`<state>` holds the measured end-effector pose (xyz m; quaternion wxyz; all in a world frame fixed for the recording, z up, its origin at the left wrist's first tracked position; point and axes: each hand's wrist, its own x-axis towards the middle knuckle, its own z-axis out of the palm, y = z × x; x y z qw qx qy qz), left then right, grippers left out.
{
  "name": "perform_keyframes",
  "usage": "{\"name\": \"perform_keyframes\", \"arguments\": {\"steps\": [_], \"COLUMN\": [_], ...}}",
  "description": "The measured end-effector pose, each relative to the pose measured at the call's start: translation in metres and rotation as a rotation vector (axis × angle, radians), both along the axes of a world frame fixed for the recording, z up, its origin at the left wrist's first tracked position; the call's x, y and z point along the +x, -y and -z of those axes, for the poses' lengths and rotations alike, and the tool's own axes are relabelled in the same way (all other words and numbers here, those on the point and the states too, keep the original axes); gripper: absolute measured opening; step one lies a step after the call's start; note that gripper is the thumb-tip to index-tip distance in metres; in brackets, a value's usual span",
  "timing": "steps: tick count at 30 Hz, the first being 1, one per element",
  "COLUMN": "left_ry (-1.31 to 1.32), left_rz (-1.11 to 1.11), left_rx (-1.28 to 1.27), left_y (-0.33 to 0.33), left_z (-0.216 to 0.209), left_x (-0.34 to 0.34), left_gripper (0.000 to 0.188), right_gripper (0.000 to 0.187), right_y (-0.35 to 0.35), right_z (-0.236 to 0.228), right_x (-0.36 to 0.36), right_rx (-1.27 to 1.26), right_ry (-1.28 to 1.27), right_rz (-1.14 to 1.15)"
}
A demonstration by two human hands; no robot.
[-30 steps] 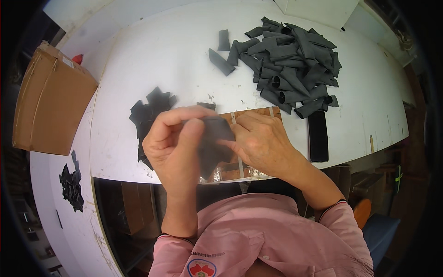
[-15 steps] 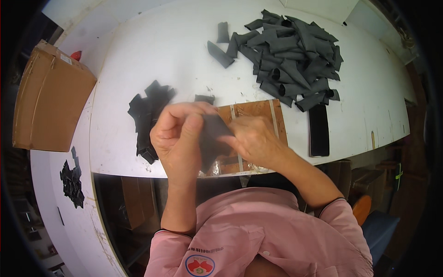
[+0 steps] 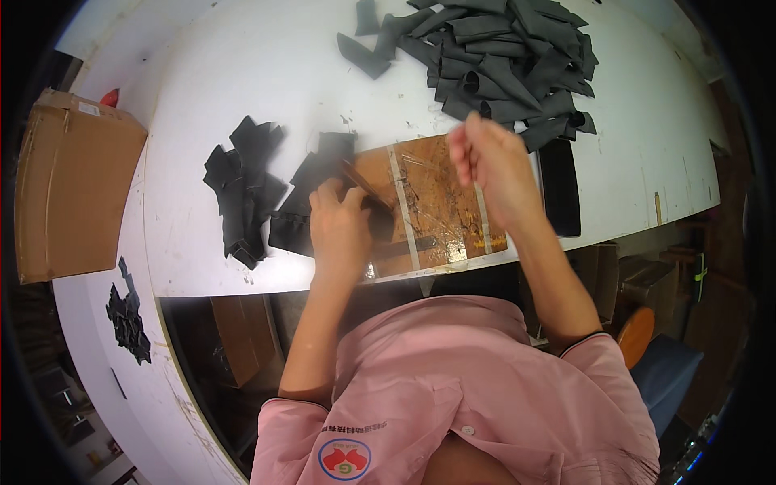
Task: Folding pieces of black synthetic material or fabric in a manufacturing setting.
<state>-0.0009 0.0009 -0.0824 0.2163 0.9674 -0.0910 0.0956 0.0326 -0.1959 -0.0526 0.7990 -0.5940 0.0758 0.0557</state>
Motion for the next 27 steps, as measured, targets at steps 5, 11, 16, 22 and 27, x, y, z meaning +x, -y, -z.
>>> {"name": "perform_keyframes", "arguments": {"steps": [5, 11, 16, 22, 27], "left_ry": [-0.001, 0.265, -0.025, -0.258, -0.242], "left_rz": [0.118, -0.018, -0.193, -0.198, -0.282], "left_rx": [-0.064, -0.274, -1.09, -1.471, -1.52], "left_y": [-0.013, -0.02, -0.014, 0.016, 0.038], "left_z": [0.007, -0.017, -0.043, -0.022, -0.018], "left_x": [0.01, 0.0, -0.032, -0.07, -0.078], "left_gripper": [0.018, 0.011, 0.005, 0.007, 0.004], "right_gripper": [0.031, 0.023, 0.034, 0.04, 0.021], "right_y": [-0.006, -0.019, -0.035, -0.049, -0.054], "right_z": [0.023, 0.022, 0.009, 0.006, 0.003], "right_x": [-0.039, -0.061, -0.072, -0.077, -0.082], "right_rx": [-0.016, -0.269, -0.433, -0.046, -0.202], "right_ry": [-0.129, 0.027, 0.337, 0.206, 0.441], "right_rz": [-0.134, -0.222, -0.189, -0.181, 0.092]}}
